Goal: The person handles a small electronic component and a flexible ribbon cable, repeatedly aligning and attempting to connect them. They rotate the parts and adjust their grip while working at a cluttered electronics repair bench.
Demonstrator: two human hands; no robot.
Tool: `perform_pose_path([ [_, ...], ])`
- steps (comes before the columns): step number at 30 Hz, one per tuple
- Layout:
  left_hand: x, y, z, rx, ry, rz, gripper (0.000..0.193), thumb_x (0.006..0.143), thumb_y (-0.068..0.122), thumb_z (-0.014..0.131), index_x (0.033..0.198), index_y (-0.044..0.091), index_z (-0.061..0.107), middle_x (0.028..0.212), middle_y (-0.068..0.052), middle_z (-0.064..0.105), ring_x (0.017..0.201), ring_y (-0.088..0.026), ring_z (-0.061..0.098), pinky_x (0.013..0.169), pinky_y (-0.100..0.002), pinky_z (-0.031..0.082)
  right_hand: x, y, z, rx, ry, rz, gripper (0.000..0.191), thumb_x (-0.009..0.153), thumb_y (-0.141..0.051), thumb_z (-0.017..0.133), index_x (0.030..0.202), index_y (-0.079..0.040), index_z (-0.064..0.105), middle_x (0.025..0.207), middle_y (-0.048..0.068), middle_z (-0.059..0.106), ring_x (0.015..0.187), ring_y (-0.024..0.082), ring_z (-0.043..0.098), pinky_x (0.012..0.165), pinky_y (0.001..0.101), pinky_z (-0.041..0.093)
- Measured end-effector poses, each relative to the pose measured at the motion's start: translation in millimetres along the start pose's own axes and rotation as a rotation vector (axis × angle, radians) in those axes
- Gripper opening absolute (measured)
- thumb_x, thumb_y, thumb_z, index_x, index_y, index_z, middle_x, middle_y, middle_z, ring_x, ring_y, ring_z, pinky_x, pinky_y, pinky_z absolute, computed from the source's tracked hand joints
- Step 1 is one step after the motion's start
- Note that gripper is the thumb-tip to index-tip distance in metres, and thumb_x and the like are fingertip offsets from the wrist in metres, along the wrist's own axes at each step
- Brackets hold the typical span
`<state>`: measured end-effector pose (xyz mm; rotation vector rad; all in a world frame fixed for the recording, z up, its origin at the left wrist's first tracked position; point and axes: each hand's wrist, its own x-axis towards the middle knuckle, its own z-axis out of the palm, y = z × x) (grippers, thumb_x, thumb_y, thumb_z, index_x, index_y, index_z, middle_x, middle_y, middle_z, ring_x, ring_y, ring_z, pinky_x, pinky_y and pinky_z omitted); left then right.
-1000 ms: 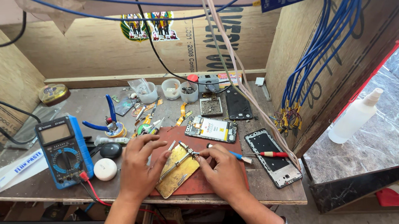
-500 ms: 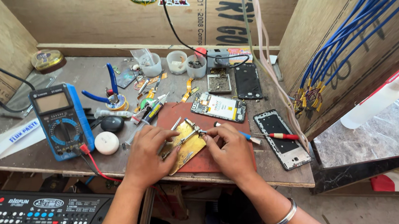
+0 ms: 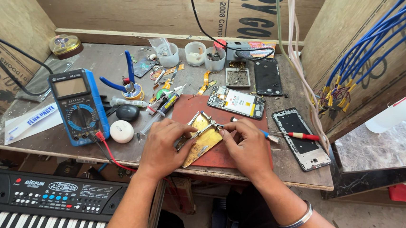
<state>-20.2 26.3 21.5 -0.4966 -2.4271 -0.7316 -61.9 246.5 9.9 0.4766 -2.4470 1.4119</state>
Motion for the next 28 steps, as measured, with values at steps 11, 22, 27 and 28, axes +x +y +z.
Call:
perform_pose_path([
  [11,14,-18,14,-0.048,0.114,-0.291,0.027,0.077,0.017,0.084,0.102,0.012,0.074,0.086,0.001,0.077,0.088,-0.023,0.066,0.080,-0.040,0.051,1,-2,2,0.001,-0.015,-0.005,0.016,0.087,-0.018,0.075,0.093,-0.004,0.076,0.084,0.005,0.069,0.063,0.014,0.065,0.058,0.0291,0.051],
  [22,11,-19,16,-0.014,0.171,-0.252,0.020,0.079,0.014,0.082,0.098,0.011,0.074,0.086,-0.001,0.075,0.093,-0.026,0.066,0.087,-0.042,0.049,3,-4,3,-0.026,-0.069,-0.053,0.015,0.088,-0.017,0.074,0.096,-0.005,0.076,0.087,0.006,0.070,0.072,0.015,0.070,0.060,0.0300,0.053],
  [27,11,-20,15,-0.006,0.156,-0.236,0.018,0.080,0.014,0.082,0.095,0.010,0.074,0.087,-0.002,0.075,0.094,-0.027,0.066,0.087,-0.043,0.049,6,-11,-2,-0.080,-0.127,0.025,0.017,0.088,-0.020,0.075,0.097,-0.006,0.078,0.085,0.007,0.070,0.071,0.018,0.069,0.063,0.0314,0.053],
  [28,11,-20,15,0.000,0.149,-0.233,0.018,0.080,0.014,0.082,0.095,0.010,0.074,0.088,-0.002,0.075,0.095,-0.027,0.066,0.088,-0.043,0.049,7,-13,-5,-0.112,-0.146,0.058,0.017,0.088,-0.020,0.075,0.097,-0.007,0.078,0.085,0.007,0.071,0.071,0.019,0.069,0.064,0.0319,0.053],
])
